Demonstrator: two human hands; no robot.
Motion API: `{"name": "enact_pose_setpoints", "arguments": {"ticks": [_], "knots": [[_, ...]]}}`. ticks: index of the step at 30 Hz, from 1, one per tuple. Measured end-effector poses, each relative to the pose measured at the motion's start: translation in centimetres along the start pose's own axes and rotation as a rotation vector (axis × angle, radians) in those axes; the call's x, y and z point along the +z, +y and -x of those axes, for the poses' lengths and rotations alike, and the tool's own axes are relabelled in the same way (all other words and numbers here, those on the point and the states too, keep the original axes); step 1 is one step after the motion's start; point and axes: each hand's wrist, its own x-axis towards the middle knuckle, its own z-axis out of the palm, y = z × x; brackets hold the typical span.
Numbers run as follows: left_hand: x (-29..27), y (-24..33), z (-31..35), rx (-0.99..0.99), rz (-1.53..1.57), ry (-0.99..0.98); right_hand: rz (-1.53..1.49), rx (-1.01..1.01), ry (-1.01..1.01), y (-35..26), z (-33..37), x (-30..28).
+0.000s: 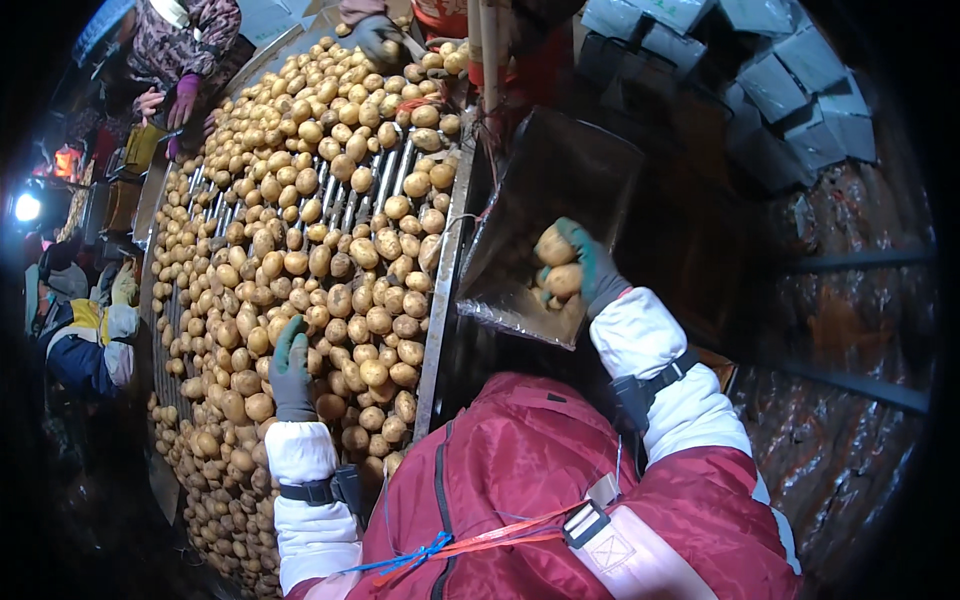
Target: Sorting potatoes from a large pile into containers or onto a sorting mechanism.
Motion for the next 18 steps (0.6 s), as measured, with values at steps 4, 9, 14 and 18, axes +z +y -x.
{"name": "enact_pose_setpoints", "arguments": {"ticks": [4, 9, 14, 18], "knots": [[-0.3, -0.5, -1.0, 0.023, -0.032, -0.011, -0.126, -0.087, 0.353, 0.4, -2.1, -5.7], [-1.1, -1.0, -1.5, 0.028, -0.159, 0.037, -0.006, -0.208, 0.697, -1.5, 0.2, -13.7], [-2.2, -2.9, -1.0, 0.086, -0.15, 0.044, 0.01, -0.187, 1.008, -0.6, 5.0, -23.0], [0.3, -2.8, -2.2, 0.188, -0.23, 0.045, 0.402, -0.268, 1.074, 2.3, 10.1, -36.5]]}}
